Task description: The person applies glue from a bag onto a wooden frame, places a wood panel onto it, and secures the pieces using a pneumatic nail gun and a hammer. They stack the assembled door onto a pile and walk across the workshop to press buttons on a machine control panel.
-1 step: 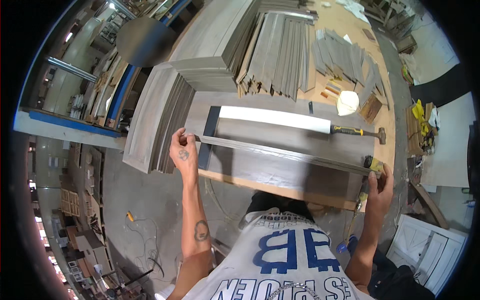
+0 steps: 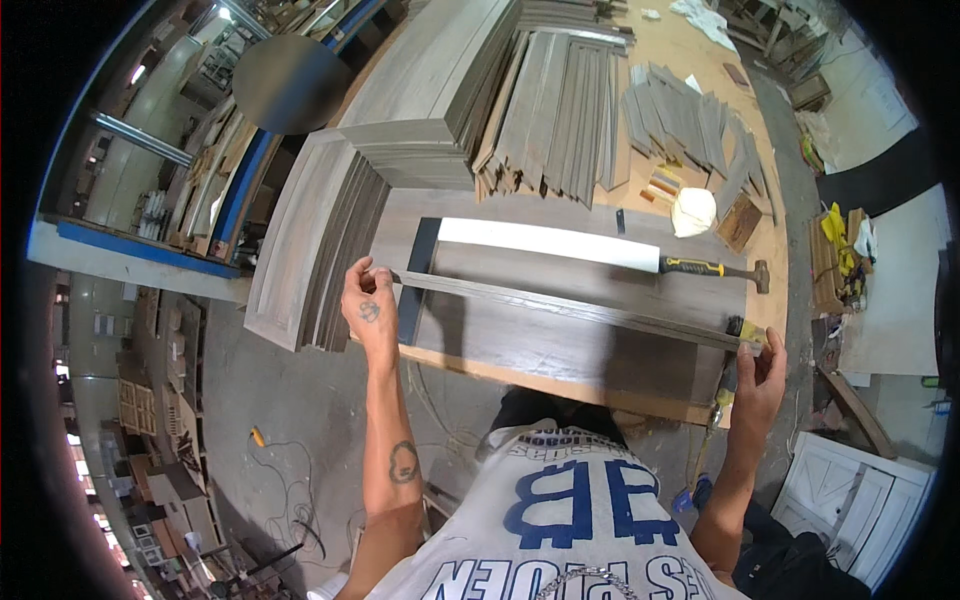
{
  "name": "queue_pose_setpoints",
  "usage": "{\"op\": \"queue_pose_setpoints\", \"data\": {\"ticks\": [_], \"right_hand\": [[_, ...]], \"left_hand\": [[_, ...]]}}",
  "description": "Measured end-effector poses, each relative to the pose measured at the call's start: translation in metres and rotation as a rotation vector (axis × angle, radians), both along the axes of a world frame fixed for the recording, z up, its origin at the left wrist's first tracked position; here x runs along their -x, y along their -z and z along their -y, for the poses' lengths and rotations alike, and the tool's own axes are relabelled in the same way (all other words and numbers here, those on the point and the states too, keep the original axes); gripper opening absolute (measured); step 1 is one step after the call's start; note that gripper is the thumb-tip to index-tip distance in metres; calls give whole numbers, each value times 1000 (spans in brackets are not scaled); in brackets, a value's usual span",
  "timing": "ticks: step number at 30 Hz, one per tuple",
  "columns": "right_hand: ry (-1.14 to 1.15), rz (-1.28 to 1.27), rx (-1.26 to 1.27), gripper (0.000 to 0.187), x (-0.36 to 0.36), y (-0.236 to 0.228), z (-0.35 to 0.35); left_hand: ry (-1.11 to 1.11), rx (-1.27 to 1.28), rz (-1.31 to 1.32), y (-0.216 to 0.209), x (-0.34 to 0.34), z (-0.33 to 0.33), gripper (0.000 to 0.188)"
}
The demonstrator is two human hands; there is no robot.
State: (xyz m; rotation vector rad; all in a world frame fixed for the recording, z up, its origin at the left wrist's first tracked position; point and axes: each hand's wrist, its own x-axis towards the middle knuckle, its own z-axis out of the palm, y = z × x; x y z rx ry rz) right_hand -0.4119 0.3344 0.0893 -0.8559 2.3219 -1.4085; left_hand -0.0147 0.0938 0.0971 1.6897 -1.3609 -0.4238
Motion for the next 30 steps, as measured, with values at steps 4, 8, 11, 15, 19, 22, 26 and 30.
{"op": "queue_pose_setpoints", "data": {"ticks": [4, 8, 11, 15, 19, 22, 26, 30], "right_hand": [[107, 57, 42, 51, -6, 5, 16], [226, -1, 115, 51, -19, 13, 34], [378, -90, 104, 50, -23, 16, 41], [434, -105, 144, 51, -17, 33, 41], [426, 82, 265, 45, -18, 42, 43], [482, 160, 342, 47, -30, 45, 52], [502, 122, 372, 50, -29, 57, 44], [444, 214, 398, 53, -28, 56, 40]], "left_hand": [[31, 83, -162, 15, 4, 8, 33], [50, 26, -446, 31, 3, 16, 39], [46, -17, -516, 31, 9, 14, 43], [52, -37, -514, 28, 14, 8, 44], [214, -68, -568, 51, -6, 14, 50], [386, -89, -650, 64, -19, 21, 56], [441, -124, -625, 77, -20, 20, 60], [298, -20, -527, 78, -16, 16, 55]]}}
